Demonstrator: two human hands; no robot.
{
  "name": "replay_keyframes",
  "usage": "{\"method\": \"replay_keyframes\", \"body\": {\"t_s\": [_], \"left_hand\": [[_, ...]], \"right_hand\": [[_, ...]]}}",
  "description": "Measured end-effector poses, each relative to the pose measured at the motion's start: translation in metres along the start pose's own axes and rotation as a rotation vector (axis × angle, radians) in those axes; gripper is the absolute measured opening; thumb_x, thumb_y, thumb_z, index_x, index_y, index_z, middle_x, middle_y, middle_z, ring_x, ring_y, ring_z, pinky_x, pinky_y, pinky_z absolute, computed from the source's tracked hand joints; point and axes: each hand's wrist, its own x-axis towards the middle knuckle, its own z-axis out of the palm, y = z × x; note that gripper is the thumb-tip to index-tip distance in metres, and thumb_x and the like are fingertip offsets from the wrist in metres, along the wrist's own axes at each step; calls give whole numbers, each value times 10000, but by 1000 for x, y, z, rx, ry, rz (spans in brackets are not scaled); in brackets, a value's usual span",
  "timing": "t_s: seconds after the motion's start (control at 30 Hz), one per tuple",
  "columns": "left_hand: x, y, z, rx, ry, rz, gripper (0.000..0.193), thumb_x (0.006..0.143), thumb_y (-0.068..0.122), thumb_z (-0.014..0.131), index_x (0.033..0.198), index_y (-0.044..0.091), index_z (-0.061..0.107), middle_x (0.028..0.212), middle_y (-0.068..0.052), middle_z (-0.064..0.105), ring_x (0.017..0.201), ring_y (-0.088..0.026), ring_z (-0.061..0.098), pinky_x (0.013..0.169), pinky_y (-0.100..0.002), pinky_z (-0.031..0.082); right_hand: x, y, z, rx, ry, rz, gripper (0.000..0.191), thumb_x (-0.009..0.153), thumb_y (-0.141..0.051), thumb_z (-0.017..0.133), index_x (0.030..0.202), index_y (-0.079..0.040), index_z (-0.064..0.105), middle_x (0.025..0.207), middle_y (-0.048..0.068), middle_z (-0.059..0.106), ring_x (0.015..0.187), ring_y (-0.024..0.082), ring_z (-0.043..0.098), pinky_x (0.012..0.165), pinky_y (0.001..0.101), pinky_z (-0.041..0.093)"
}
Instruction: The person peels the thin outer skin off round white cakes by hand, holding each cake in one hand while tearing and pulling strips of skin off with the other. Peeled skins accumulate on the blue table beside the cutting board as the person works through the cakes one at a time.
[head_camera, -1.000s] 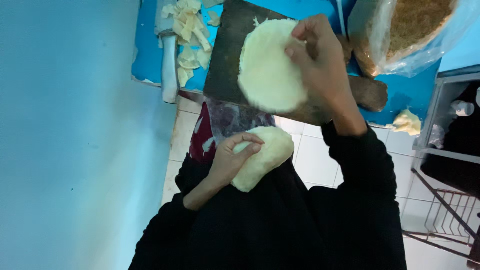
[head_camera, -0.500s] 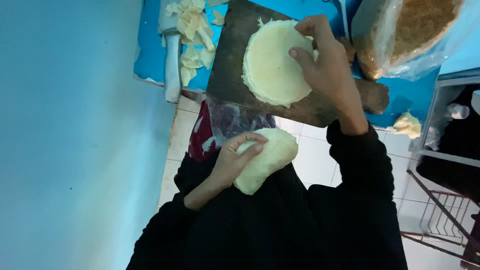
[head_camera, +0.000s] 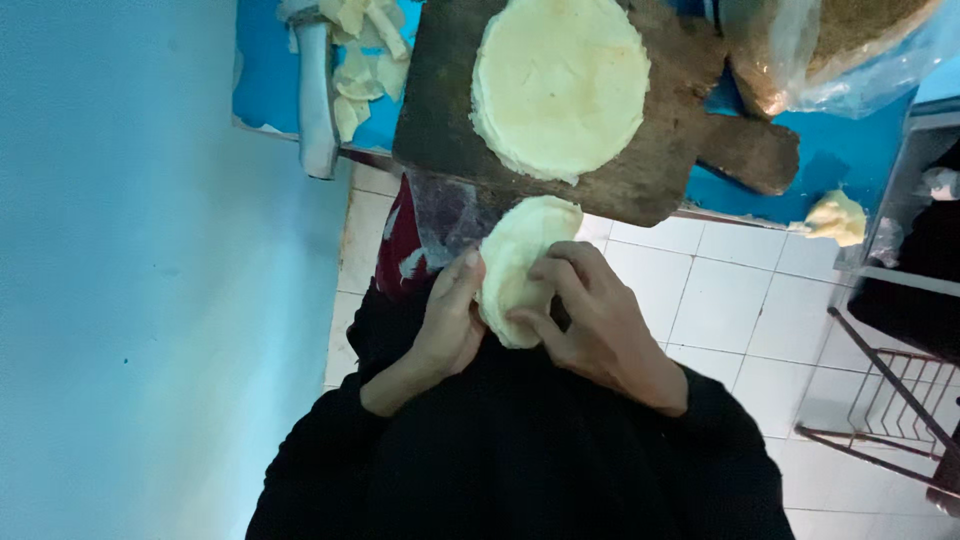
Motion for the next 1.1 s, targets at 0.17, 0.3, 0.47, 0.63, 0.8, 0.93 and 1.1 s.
{"method": "replay_keyframes", "body": {"t_s": [0.17,0.3,0.47,0.63,0.8,0.93,1.1], "left_hand": [[-9,-3,6,-50,-108,53,439,1134,254,405,1479,-17,442,1345,-132,589,1219,-185,608,1045,-361,513],[-13,-8,5,74,-113,16,445,1116,274,403,1451,-15,452,1275,-136,608,1147,-181,643,997,-372,546],[-14,-16,8,207,-97,137,492,1139,254,466,1516,-62,467,1288,-128,612,1104,-137,602,973,-315,494],[-15,-6,12,194,-92,87,478,1090,243,465,1492,-15,445,1229,-91,641,1093,-113,639,947,-287,536],[-10,-4,12,495,18,120,396,1065,199,512,1378,-37,561,1024,-82,722,862,-106,689,764,-266,569],[-8,-15,6,315,10,208,348,1052,119,549,1352,-56,561,1074,-81,713,905,-88,664,810,-253,539],[-9,-16,0,384,-28,228,283,1040,100,593,1277,-41,529,1089,-88,677,939,-99,665,806,-269,554]], "right_hand": [[-11,8,9,159,36,160,354,852,-164,817,1132,-27,648,1186,162,618,941,279,684,774,349,576],[-13,8,18,71,118,102,426,793,-204,866,1084,-11,621,1171,183,595,1031,336,651,810,389,560],[-19,10,30,200,154,175,196,889,-87,779,1036,-40,658,1201,141,619,1065,274,675,865,357,566],[-27,23,34,406,55,325,106,899,-37,739,989,-44,682,1189,112,555,1043,218,614,826,294,529],[-31,35,39,506,70,283,84,911,-7,702,985,-29,670,1218,98,551,1066,205,581,892,297,484],[-28,41,45,772,110,290,90,1009,-4,621,1096,-23,614,1251,79,536,1149,182,567,994,295,482],[-23,37,51,591,117,521,278,916,-25,717,1175,-36,615,1024,48,580,900,169,575,787,309,504]]}}
